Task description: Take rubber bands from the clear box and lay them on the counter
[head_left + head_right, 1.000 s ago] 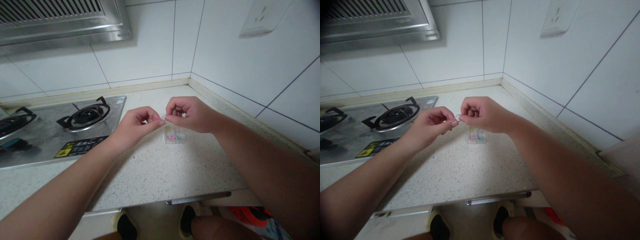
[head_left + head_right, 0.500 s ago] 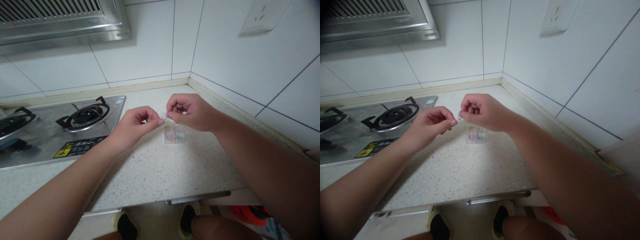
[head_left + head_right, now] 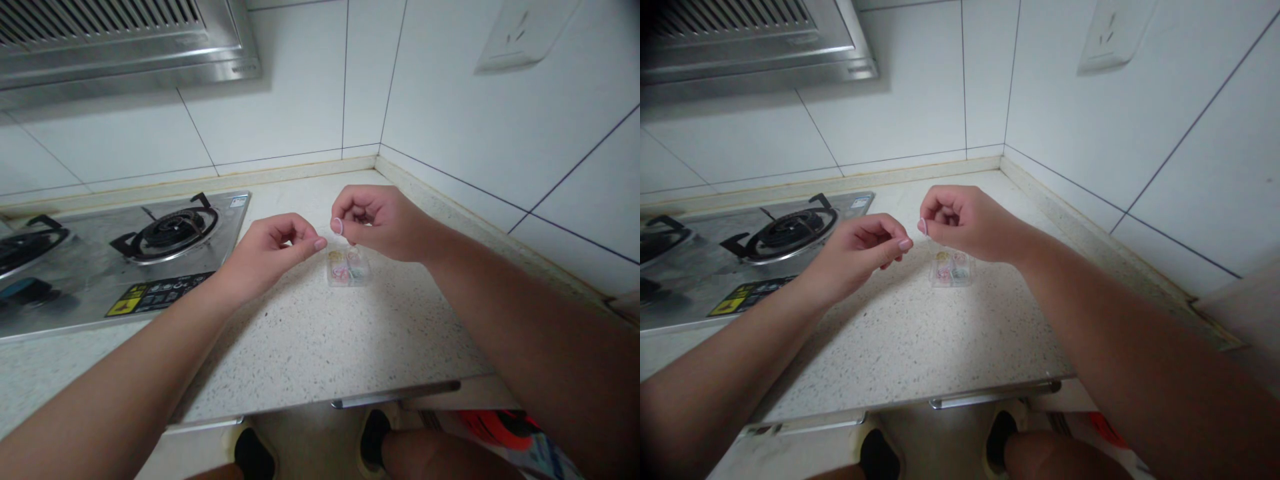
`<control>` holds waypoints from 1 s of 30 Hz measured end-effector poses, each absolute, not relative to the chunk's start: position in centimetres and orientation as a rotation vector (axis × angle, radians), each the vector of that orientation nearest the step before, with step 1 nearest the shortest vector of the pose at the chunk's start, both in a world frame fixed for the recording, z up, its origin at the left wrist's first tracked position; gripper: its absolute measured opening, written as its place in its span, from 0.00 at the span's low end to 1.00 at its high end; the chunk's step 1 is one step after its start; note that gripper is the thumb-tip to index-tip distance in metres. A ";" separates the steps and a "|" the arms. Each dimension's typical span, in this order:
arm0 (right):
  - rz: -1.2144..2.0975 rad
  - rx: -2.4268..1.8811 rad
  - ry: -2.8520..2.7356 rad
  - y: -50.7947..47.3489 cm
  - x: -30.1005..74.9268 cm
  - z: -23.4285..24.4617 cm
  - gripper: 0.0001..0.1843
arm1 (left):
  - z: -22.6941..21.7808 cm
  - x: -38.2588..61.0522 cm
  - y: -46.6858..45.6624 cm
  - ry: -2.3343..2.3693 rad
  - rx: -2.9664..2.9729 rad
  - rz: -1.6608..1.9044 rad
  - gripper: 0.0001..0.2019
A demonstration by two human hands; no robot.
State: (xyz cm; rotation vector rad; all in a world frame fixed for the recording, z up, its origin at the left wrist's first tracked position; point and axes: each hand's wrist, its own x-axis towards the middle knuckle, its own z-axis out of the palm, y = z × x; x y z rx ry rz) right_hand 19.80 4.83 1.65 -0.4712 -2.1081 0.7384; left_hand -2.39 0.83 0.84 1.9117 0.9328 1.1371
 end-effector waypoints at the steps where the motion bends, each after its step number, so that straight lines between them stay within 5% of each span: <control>1: 0.741 -0.472 -2.110 4.8 19.8 1.7 0.07 | 0.9 -2.4 0.8 0.935 1.912 1.136 0.09; 30: 0.730 -0.478 -2.132 4.7 19.7 1.7 0.05 | 0.8 -2.4 0.8 0.929 1.923 1.113 0.08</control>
